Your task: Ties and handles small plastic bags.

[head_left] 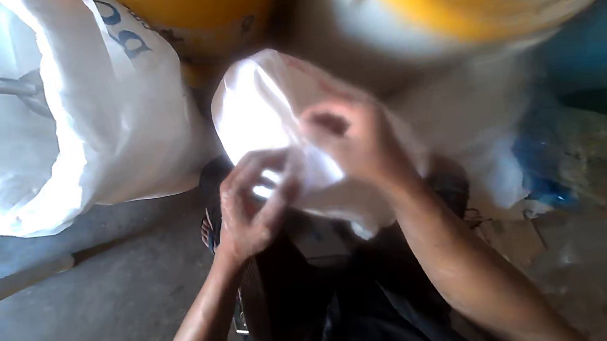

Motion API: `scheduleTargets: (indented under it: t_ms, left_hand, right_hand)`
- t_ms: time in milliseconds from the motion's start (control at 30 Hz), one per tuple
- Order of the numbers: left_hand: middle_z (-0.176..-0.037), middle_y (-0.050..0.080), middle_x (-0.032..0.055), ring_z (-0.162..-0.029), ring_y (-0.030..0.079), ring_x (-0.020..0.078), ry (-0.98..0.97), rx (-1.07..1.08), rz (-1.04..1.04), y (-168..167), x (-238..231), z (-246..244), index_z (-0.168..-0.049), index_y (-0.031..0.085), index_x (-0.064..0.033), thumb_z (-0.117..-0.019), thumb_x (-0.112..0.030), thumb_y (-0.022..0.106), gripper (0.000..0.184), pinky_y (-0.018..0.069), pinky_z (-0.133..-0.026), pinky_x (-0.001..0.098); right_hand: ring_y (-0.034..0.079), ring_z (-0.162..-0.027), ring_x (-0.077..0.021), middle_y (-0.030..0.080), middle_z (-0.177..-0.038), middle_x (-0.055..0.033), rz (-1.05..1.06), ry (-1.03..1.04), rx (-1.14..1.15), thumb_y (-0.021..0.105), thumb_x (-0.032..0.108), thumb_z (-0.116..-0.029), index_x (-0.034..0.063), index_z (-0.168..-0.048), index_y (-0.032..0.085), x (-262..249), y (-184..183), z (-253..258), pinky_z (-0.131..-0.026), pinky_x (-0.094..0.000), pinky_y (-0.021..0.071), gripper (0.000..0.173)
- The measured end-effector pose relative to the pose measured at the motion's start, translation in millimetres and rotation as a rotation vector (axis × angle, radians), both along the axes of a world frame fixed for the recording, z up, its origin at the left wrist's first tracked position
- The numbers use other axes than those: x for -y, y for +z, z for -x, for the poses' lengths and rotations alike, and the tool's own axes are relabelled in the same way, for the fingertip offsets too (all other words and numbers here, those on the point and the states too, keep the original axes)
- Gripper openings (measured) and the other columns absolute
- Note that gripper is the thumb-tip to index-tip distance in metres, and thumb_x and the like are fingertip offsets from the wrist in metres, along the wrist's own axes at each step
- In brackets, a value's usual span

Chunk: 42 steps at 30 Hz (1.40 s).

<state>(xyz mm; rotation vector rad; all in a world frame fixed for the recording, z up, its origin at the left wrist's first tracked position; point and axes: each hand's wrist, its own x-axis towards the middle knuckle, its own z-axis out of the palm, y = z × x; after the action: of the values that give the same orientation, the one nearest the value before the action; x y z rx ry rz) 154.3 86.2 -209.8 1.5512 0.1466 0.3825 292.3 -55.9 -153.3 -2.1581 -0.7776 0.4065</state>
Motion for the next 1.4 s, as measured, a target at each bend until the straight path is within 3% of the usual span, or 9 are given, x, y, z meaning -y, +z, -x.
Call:
scheduleTargets:
  t_ms: [133, 267, 400, 567, 667, 833, 1000, 1167, 1400]
  left_hand:
    - [-0.101, 0.067, 0.0036, -0.081, 0.066, 0.0034, 0.141, -0.007, -0.044, 12.9, -6.2, -21.5, -0.108, 0.067, 0.0016, -0.0986, -0.009, 0.060, 0.015, 0.0569, -0.065, 0.0177]
    - [-0.101, 0.066, 0.0035, -0.080, 0.064, 0.0041, 0.152, 0.003, -0.034, 22.1, -4.9, -34.1, -0.104, 0.069, 0.0004, -0.0973, -0.007, 0.062, 0.012, 0.0540, -0.062, 0.0167]
    - [-0.102, 0.066, 0.0033, -0.078, 0.063, 0.0046, 0.109, 0.009, 0.011, 28.2, -7.3, -41.3, -0.105, 0.070, -0.0005, -0.0969, -0.008, 0.065, 0.012, 0.0540, -0.062, 0.0168]
    - [-0.089, 0.063, 0.0002, -0.063, 0.055, 0.0015, 0.036, 0.034, 0.149, 29.4, -10.3, -46.1, -0.095, 0.065, -0.0042, -0.0981, -0.004, 0.060, 0.006, 0.0473, -0.052, 0.0137]
    - [-0.085, 0.064, -0.0041, -0.067, 0.058, 0.0002, 0.047, 0.042, 0.223, 25.1, -10.5, -50.1, -0.094, 0.064, -0.0065, -0.0981, -0.002, 0.057, 0.010, 0.0504, -0.059, 0.0150]
    - [-0.089, 0.065, -0.0051, -0.069, 0.060, -0.0002, 0.061, 0.034, 0.281, 21.1, -11.1, -48.5, -0.095, 0.062, -0.0098, -0.0992, -0.003, 0.052, 0.013, 0.0505, -0.058, 0.0145]
    - [-0.103, 0.065, -0.0050, -0.074, 0.061, -0.0008, 0.235, 0.018, 0.054, 29.8, -24.3, -37.6, -0.115, 0.062, -0.0047, -0.0992, -0.006, 0.055, 0.017, 0.0522, -0.061, 0.0147]
    - [-0.109, 0.061, 0.0057, -0.089, 0.061, 0.0045, 0.192, 0.118, -0.249, 42.5, -33.7, -33.0, -0.101, 0.068, 0.0004, -0.0937, -0.007, 0.063, 0.012, 0.0499, -0.064, 0.0138]
    - [-0.100, 0.066, 0.0048, -0.084, 0.064, 0.0030, 0.102, 0.083, -0.162, 37.5, -33.1, -41.2, -0.097, 0.070, 0.0029, -0.0930, -0.004, 0.064, 0.010, 0.0523, -0.064, 0.0135]
  right_hand:
    - [0.061, -0.072, -0.0016, 0.066, -0.092, -0.0035, -0.126, 0.027, 0.039, 0.063, 0.016, -0.0993, 0.0042, -0.106, 0.069, -2.2, -0.5, -0.7, -0.060, -0.0137, 0.0509, 0.015]
    - [0.058, -0.065, 0.0026, 0.065, -0.085, -0.0006, -0.198, 0.047, 0.013, 0.063, 0.013, -0.0990, 0.0025, -0.106, 0.068, -6.0, 6.1, -2.8, -0.055, -0.0099, 0.0478, 0.014]
    - [0.059, -0.071, 0.0035, 0.066, -0.088, -0.0014, -0.259, 0.091, 0.035, 0.062, 0.009, -0.0974, -0.0016, -0.105, 0.070, -9.8, 6.0, -6.1, -0.062, -0.0088, 0.0495, 0.015]
    - [0.060, -0.073, 0.0020, 0.065, -0.086, -0.0018, -0.258, 0.135, 0.063, 0.062, 0.009, -0.0963, -0.0021, -0.102, 0.070, -7.7, 7.9, -9.7, -0.062, -0.0099, 0.0503, 0.015]
    - [0.060, -0.072, 0.0018, 0.064, -0.085, -0.0013, -0.270, 0.150, 0.044, 0.064, 0.010, -0.0954, -0.0026, -0.102, 0.070, -6.5, 8.0, -10.2, -0.061, -0.0102, 0.0498, 0.016]
    - [0.061, -0.075, 0.0013, 0.067, -0.090, -0.0029, -0.258, 0.146, 0.039, 0.064, 0.010, -0.0966, -0.0024, -0.104, 0.072, -7.1, 8.5, -9.7, -0.064, -0.0104, 0.0510, 0.017]
    - [0.062, -0.077, 0.0007, 0.066, -0.090, -0.0046, -0.252, 0.147, 0.097, 0.065, 0.009, -0.0956, -0.0033, -0.100, 0.071, -10.6, 11.8, -7.4, -0.065, -0.0105, 0.0515, 0.015]
    - [0.062, -0.077, -0.0001, 0.067, -0.090, -0.0043, -0.229, 0.173, 0.105, 0.065, 0.010, -0.0966, -0.0021, -0.100, 0.072, -12.7, 15.4, -7.5, -0.066, -0.0114, 0.0519, 0.014]
    - [0.059, -0.072, 0.0016, 0.066, -0.088, -0.0027, -0.234, 0.183, 0.042, 0.061, 0.010, -0.0991, -0.0022, -0.102, 0.072, -13.5, 15.5, -11.2, -0.061, -0.0103, 0.0501, 0.017]
